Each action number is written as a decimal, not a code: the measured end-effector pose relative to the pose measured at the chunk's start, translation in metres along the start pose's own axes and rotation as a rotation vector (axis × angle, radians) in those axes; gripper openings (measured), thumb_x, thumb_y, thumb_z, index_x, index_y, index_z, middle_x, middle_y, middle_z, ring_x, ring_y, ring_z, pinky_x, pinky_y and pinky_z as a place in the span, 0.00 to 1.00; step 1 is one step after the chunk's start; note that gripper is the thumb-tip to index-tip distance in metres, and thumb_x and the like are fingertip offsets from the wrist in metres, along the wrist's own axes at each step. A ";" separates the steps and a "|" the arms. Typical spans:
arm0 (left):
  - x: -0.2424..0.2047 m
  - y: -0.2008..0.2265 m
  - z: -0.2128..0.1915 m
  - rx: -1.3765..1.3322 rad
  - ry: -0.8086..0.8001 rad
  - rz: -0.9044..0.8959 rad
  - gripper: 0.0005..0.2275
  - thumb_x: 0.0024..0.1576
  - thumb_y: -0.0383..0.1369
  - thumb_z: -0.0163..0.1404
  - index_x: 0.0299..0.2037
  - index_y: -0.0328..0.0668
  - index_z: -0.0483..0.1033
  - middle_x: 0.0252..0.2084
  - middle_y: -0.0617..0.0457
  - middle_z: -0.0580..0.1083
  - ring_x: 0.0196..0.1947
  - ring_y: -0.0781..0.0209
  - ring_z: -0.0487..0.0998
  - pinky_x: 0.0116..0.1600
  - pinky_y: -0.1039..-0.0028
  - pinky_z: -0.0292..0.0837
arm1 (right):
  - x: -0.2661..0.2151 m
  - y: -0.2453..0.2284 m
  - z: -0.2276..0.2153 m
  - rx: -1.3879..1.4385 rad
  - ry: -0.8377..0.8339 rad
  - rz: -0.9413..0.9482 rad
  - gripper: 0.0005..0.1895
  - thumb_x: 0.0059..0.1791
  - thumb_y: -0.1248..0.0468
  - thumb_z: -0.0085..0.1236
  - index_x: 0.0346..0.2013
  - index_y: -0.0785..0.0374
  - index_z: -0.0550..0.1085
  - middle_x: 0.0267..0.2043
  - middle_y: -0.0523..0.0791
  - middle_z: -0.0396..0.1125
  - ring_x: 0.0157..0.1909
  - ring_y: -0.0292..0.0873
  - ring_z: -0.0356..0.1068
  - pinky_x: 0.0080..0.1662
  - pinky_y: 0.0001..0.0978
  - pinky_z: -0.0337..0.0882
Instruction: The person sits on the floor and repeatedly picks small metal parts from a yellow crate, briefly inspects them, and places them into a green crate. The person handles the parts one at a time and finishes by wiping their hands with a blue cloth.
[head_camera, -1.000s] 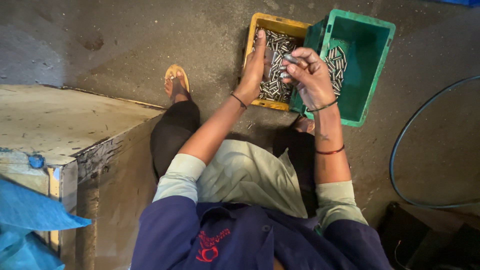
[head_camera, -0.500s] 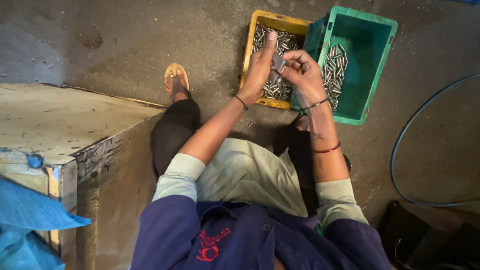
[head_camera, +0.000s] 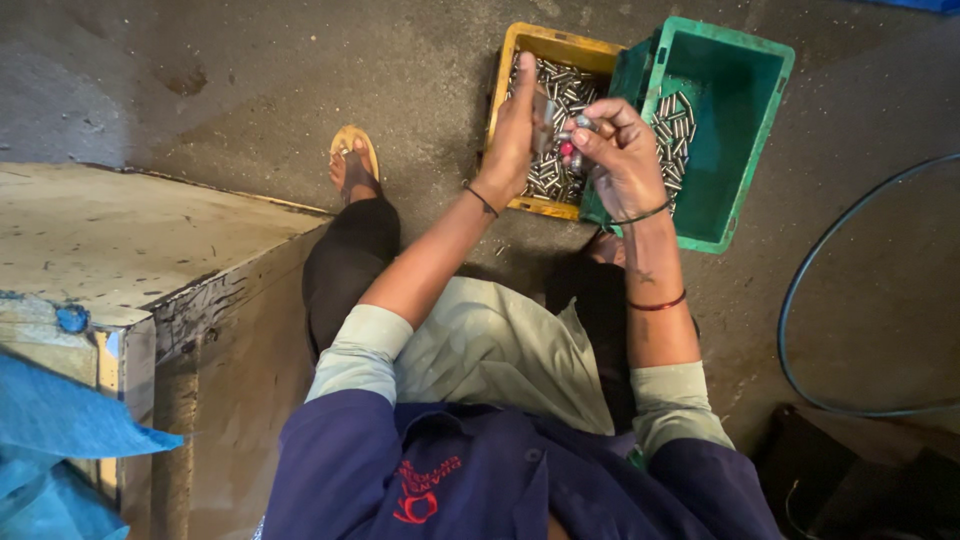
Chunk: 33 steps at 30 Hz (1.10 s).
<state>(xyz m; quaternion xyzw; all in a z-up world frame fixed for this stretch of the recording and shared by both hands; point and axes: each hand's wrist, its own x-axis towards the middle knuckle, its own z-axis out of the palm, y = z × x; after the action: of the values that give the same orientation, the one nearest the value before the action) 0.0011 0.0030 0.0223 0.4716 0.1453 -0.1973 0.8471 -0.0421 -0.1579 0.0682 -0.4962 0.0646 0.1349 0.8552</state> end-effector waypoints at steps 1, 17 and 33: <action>0.001 0.001 -0.001 -0.011 0.024 -0.024 0.26 0.57 0.65 0.41 0.20 0.56 0.58 0.18 0.65 0.55 0.16 0.72 0.55 0.22 0.78 0.52 | 0.001 -0.001 0.000 -0.016 0.020 -0.020 0.11 0.53 0.73 0.60 0.48 0.63 0.71 0.45 0.47 0.74 0.43 0.38 0.75 0.46 0.30 0.79; 0.013 -0.035 -0.007 0.053 0.096 -0.049 0.28 0.55 0.66 0.45 0.19 0.53 0.63 0.19 0.64 0.61 0.17 0.73 0.60 0.22 0.79 0.55 | 0.008 0.019 0.000 -0.168 0.193 -0.129 0.10 0.54 0.74 0.60 0.46 0.64 0.69 0.42 0.44 0.69 0.42 0.35 0.72 0.44 0.29 0.81; 0.008 -0.030 -0.002 0.156 0.062 -0.016 0.29 0.57 0.67 0.42 0.22 0.51 0.67 0.20 0.63 0.65 0.19 0.73 0.66 0.26 0.83 0.64 | 0.011 0.029 -0.003 -0.432 0.246 -0.123 0.11 0.52 0.77 0.61 0.45 0.64 0.71 0.44 0.42 0.68 0.42 0.32 0.70 0.45 0.23 0.77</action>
<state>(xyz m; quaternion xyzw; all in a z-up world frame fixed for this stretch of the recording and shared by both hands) -0.0060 -0.0106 -0.0043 0.5410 0.1595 -0.2001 0.8012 -0.0398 -0.1447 0.0400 -0.6833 0.1075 0.0321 0.7215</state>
